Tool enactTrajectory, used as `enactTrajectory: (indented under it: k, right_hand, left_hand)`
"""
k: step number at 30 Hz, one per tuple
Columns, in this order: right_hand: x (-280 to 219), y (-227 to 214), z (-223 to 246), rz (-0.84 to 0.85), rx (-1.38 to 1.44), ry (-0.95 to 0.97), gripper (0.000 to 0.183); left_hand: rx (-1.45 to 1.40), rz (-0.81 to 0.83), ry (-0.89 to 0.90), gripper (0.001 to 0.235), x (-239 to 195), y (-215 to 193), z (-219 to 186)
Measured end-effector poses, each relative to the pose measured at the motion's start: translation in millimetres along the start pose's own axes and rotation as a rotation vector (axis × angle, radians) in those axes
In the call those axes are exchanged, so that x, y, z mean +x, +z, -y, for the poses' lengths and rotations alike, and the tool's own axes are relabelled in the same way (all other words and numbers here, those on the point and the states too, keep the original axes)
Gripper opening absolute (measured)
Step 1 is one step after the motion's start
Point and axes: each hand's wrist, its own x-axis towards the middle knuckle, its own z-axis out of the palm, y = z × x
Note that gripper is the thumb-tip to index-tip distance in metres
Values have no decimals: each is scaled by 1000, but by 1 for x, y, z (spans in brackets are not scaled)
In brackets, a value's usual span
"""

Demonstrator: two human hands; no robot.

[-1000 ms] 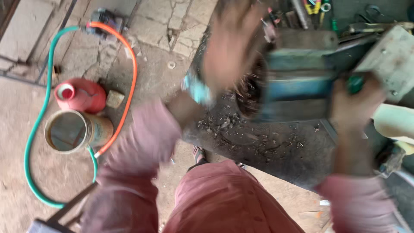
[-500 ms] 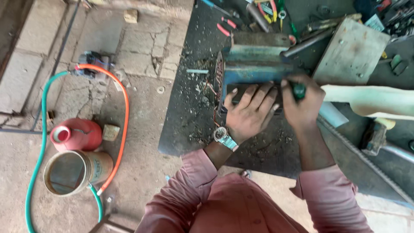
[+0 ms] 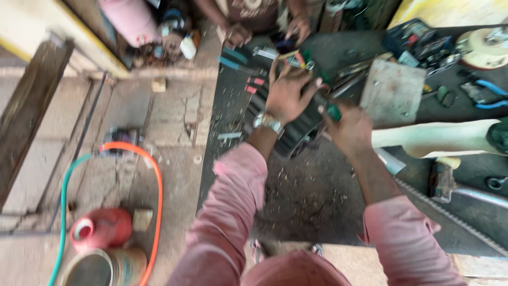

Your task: The person uses a screwdriver to scrape and remove burnt copper windings from the interior of a motor stator. They repeatedly rotate the stator to access different sections and clear debris from the slots.

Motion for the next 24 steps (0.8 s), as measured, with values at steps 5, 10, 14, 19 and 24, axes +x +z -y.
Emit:
enactTrajectory:
  k: [5, 10, 14, 19, 24]
  right_hand:
    - [-15, -1, -23, 40, 6, -132, 29]
    - [-62, -21, -33, -108, 432, 95, 23]
    - [-127, -62, -56, -164, 375, -39, 25]
    - [-203, -95, -81, -146, 380, 352, 19]
    - [-265, -121, -95, -75, 212, 354, 22]
  left_hand:
    - [7, 160, -97, 28, -13, -3, 3]
    - [-82, -11, -3, 26, -32, -25, 4]
    - [-93, 44, -90, 26, -32, -18, 8]
    - [-59, -12, -29, 27, -30, -20, 8]
    - [-78, -28, -30, 29, -33, -21, 8]
